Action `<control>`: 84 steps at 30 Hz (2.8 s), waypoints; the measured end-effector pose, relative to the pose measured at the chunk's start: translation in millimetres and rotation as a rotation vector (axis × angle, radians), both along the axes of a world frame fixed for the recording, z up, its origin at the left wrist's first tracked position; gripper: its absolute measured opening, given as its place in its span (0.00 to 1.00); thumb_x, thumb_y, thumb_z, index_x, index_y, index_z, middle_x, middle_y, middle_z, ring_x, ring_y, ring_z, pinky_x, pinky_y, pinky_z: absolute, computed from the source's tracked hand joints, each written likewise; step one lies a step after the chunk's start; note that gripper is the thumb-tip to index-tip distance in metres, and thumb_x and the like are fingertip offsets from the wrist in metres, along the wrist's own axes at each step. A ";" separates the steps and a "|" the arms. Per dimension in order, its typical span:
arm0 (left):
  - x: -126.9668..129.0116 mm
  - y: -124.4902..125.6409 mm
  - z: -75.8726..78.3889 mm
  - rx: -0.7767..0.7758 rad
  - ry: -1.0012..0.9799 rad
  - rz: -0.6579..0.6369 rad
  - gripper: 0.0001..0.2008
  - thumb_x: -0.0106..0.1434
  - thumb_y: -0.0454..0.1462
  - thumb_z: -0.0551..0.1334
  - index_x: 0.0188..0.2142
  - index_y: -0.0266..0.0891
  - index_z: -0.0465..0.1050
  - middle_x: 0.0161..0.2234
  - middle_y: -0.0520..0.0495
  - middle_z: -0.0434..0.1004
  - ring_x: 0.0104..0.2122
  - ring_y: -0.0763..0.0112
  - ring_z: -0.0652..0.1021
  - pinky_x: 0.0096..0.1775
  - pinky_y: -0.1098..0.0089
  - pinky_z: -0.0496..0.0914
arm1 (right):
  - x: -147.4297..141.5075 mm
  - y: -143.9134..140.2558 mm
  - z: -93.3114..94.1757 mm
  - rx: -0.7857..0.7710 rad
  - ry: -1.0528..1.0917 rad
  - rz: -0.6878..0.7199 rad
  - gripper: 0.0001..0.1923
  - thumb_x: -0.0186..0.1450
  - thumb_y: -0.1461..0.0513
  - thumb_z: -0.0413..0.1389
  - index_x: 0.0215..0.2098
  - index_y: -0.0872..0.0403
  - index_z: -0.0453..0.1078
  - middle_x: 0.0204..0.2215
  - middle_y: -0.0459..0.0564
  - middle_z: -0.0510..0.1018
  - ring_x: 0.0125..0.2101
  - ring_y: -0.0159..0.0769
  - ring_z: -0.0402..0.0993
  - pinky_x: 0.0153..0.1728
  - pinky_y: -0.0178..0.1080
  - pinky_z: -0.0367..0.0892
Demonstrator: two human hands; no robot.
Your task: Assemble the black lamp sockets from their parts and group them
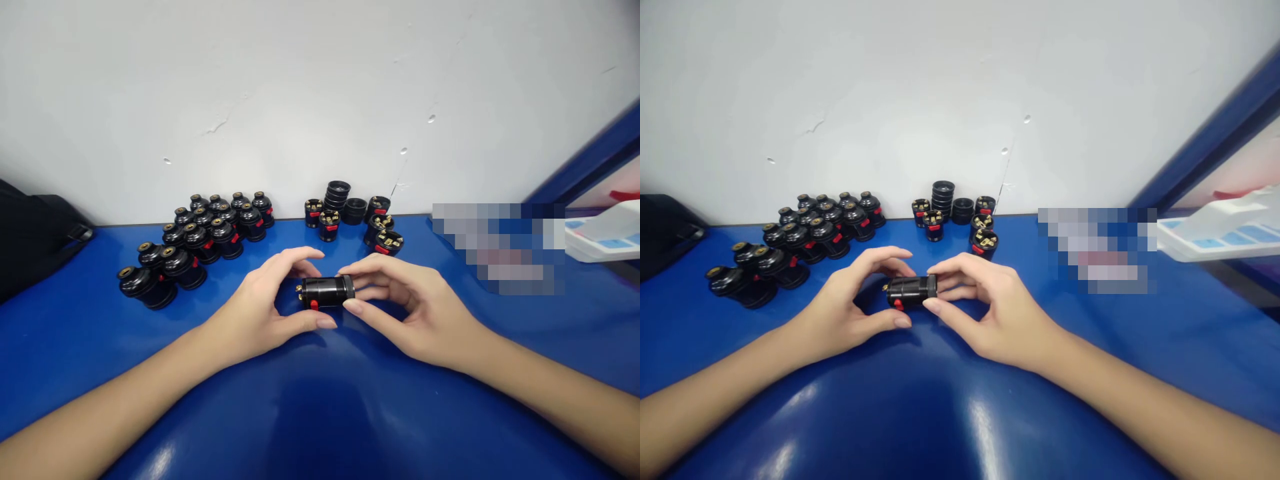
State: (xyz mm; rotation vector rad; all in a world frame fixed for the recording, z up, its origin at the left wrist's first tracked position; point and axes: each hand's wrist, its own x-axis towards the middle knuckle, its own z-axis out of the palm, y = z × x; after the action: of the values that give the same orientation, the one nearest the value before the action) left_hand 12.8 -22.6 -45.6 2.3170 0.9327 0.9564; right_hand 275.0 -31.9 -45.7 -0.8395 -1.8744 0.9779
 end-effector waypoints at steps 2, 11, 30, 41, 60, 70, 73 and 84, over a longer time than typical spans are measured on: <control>0.3 -1.6 1.8 0.018 0.096 -0.009 0.29 0.68 0.47 0.74 0.63 0.47 0.67 0.49 0.47 0.81 0.49 0.63 0.82 0.53 0.62 0.77 | 0.3 -0.1 0.0 0.006 -0.006 0.003 0.15 0.71 0.59 0.68 0.53 0.52 0.76 0.47 0.52 0.86 0.44 0.40 0.89 0.51 0.41 0.86; 2.0 -6.0 9.5 -0.026 0.152 0.036 0.15 0.80 0.46 0.58 0.61 0.44 0.70 0.46 0.48 0.83 0.45 0.65 0.82 0.48 0.64 0.74 | 0.4 0.1 -0.3 0.009 0.004 0.004 0.15 0.71 0.59 0.68 0.54 0.52 0.75 0.47 0.52 0.86 0.45 0.39 0.89 0.52 0.40 0.86; 3.4 -7.7 6.8 0.295 0.029 -0.011 0.17 0.71 0.35 0.72 0.56 0.42 0.72 0.44 0.47 0.79 0.42 0.68 0.79 0.45 0.69 0.77 | -0.4 0.0 2.4 0.007 -0.007 0.021 0.14 0.71 0.59 0.68 0.53 0.52 0.76 0.45 0.51 0.86 0.40 0.40 0.89 0.49 0.42 0.87; 3.9 -6.6 3.1 0.188 -0.094 -0.054 0.27 0.68 0.40 0.75 0.61 0.47 0.67 0.56 0.42 0.67 0.49 0.64 0.80 0.51 0.62 0.83 | -1.2 1.6 3.6 -0.048 0.026 0.017 0.13 0.71 0.57 0.67 0.51 0.52 0.76 0.43 0.52 0.88 0.39 0.41 0.90 0.46 0.41 0.87; 3.8 -4.3 -3.9 -0.005 -0.268 -0.103 0.33 0.67 0.29 0.71 0.65 0.52 0.63 0.69 0.40 0.52 0.58 0.64 0.78 0.61 0.55 0.80 | 0.2 0.2 2.1 -0.018 -0.018 -0.004 0.14 0.70 0.57 0.68 0.51 0.51 0.76 0.44 0.53 0.88 0.39 0.42 0.90 0.47 0.43 0.88; 5.4 -5.2 14.4 -0.080 0.084 0.048 0.15 0.82 0.45 0.52 0.57 0.43 0.73 0.38 0.49 0.84 0.40 0.64 0.83 0.45 0.63 0.74 | 0.0 -0.2 3.4 0.010 -0.011 0.035 0.14 0.71 0.58 0.68 0.53 0.51 0.76 0.45 0.52 0.87 0.41 0.42 0.90 0.49 0.44 0.87; 7.4 -5.8 19.5 -0.171 0.074 0.033 0.17 0.83 0.45 0.50 0.55 0.43 0.74 0.33 0.53 0.83 0.34 0.68 0.82 0.38 0.67 0.71 | 0.5 -0.4 3.0 0.016 -0.010 0.049 0.14 0.71 0.59 0.67 0.53 0.51 0.76 0.45 0.52 0.87 0.42 0.41 0.90 0.50 0.44 0.86; -0.2 -6.3 4.6 0.108 -0.063 -0.044 0.22 0.70 0.35 0.70 0.60 0.44 0.67 0.46 0.47 0.76 0.45 0.67 0.78 0.49 0.66 0.73 | 0.2 -0.4 2.8 -0.011 0.005 0.022 0.13 0.71 0.59 0.67 0.52 0.52 0.76 0.43 0.51 0.87 0.39 0.39 0.90 0.47 0.39 0.86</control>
State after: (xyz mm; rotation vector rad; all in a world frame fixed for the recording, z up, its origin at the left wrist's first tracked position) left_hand 12.6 -29.0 -41.0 2.3706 0.8200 1.0793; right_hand 275.3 -32.4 -42.9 -0.8238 -1.8794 1.0037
